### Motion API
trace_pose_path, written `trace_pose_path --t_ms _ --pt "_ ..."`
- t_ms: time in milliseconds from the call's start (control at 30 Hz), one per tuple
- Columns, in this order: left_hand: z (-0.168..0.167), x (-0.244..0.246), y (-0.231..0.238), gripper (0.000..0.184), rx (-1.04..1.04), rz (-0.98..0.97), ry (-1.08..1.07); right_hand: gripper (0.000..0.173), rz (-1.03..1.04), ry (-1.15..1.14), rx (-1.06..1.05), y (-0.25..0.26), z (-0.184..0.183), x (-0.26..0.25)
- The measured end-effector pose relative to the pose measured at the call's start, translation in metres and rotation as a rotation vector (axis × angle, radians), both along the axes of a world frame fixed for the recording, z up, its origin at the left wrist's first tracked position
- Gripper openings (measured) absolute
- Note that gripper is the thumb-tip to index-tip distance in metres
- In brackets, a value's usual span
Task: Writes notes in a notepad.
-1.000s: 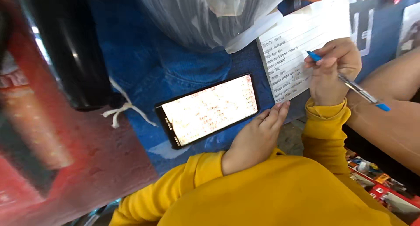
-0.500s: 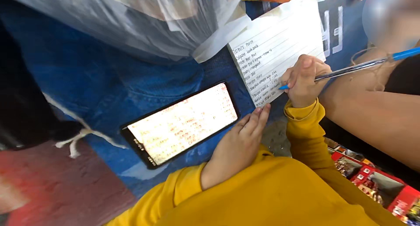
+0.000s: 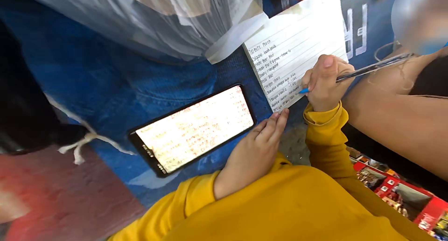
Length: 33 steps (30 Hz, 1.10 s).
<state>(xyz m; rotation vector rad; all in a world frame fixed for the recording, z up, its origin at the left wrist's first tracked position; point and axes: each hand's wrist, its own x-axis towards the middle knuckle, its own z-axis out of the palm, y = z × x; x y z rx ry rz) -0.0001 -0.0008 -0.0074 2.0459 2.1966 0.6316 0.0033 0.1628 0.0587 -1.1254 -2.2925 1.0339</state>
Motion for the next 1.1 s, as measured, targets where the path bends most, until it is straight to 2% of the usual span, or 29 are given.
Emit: trace_pose_path --t_ms 67,133,200,233,267,333,367,433,500,567,700,900,1033,1100 --pt "0.0 0.0 0.0 0.033 0.005 0.01 0.007 0.043 -0.019 -0.011 0.011 -0.002 0.001 -0.002" --pt "0.0 0.001 0.0 0.033 -0.004 0.013 0.023 0.043 0.073 0.057 0.024 0.007 -0.009 0.007" --pt "0.0 0.001 0.0 0.033 -0.005 0.01 0.039 0.045 0.317 0.34 0.073 0.037 -0.044 0.025" --pt "0.0 0.001 0.0 0.034 -0.005 0.008 0.047 0.044 0.36 0.394 0.082 0.043 -0.051 0.027" --pt "0.0 0.001 0.0 0.034 -0.006 0.005 0.053 0.045 0.306 0.344 0.064 0.036 -0.043 0.024" --pt "0.001 0.0 -0.001 0.034 -0.012 -0.001 0.052 0.044 0.066 0.107 -0.009 0.006 -0.008 0.007" --pt "0.001 0.0 0.0 0.034 -0.015 0.0 0.053 0.044 0.04 0.111 -0.018 0.005 -0.007 0.005" --pt "0.001 0.0 0.001 0.036 -0.021 0.008 0.055 0.044 0.235 0.326 0.072 0.031 -0.041 0.023" --pt "0.002 0.0 0.002 0.037 -0.031 0.004 0.065 0.041 0.373 0.443 0.09 0.051 -0.06 0.032" --pt "0.003 0.0 0.001 0.038 -0.033 0.01 0.038 0.041 0.387 0.45 0.037 0.054 -0.06 0.032" --pt "0.003 0.001 0.002 0.039 -0.03 0.025 -0.015 0.041 0.404 0.418 0.092 0.053 -0.059 0.031" --pt "0.004 -0.001 0.002 0.036 -0.042 -0.014 0.022 0.04 0.4 0.429 0.101 0.053 -0.06 0.033" --pt "0.005 -0.001 0.002 0.036 -0.035 0.004 -0.006 0.043 0.432 0.329 0.157 0.047 -0.045 0.031" --pt "0.005 0.0 0.001 0.035 -0.019 0.018 -0.016 0.045 0.57 0.34 0.238 0.059 -0.053 0.037"
